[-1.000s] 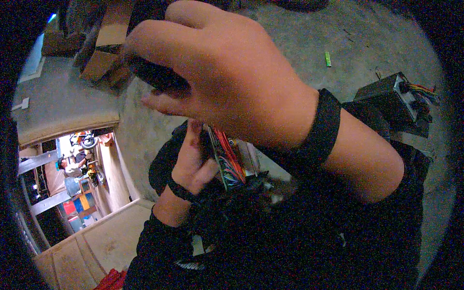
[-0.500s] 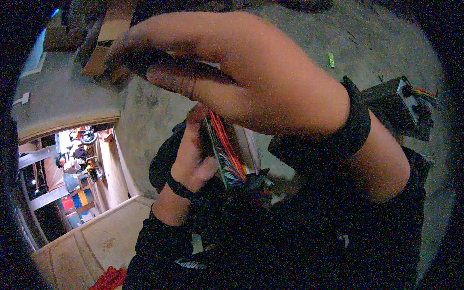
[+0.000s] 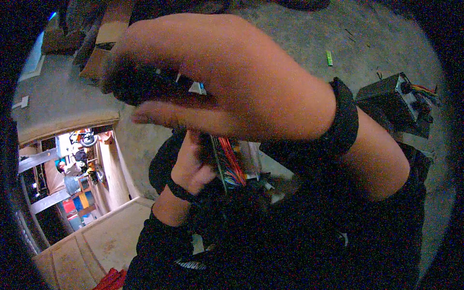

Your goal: The recorder uses a screwdriver to tighten components on an electronic controller unit.

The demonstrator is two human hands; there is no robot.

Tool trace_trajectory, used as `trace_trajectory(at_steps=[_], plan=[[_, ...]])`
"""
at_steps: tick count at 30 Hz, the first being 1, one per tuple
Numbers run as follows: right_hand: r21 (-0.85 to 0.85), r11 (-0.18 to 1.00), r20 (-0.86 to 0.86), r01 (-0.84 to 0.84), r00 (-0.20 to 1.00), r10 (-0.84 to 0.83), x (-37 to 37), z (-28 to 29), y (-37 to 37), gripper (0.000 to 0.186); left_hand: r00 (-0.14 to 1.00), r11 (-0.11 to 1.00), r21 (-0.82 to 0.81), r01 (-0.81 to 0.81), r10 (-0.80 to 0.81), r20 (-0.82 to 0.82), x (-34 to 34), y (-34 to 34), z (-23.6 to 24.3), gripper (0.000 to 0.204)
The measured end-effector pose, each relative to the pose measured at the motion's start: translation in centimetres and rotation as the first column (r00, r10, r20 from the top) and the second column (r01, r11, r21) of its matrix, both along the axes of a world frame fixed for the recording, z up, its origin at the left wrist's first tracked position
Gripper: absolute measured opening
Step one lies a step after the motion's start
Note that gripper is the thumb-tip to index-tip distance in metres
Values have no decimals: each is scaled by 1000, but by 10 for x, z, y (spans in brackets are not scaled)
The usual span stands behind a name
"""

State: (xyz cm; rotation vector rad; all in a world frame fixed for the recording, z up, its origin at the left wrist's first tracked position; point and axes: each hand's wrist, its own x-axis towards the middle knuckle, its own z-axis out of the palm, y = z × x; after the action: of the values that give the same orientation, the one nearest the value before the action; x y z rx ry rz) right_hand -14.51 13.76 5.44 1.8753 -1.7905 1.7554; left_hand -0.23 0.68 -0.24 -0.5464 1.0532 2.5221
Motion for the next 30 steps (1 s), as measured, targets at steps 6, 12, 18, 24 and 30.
trace_trajectory(at_steps=[6, 12, 18, 24, 30], plan=[[-77, 995, 94, 58, 994, -50, 6, 7, 13, 32, 996, 1000, -21, 5, -3, 89, 0, 1, 4, 55], [249, 954, -269, -167, 934, 234, -33, 34, 22, 32, 987, 993, -120, 4, 16, 162, -2, 3, 0, 57], [-38, 996, -239, -85, 968, 73, -24, 6, -7, 33, 986, 982, -189, 27, 5, 169, 1, 0, 2, 59], [-358, 933, -135, 45, 986, -100, 0, -15, -37, 36, 996, 997, -67, -38, 43, 75, -2, -3, -2, 40], [-34, 993, 265, -114, 957, 119, 4, -11, -1, 43, 991, 992, -40, -117, 119, 65, -2, -7, 1, 56]])
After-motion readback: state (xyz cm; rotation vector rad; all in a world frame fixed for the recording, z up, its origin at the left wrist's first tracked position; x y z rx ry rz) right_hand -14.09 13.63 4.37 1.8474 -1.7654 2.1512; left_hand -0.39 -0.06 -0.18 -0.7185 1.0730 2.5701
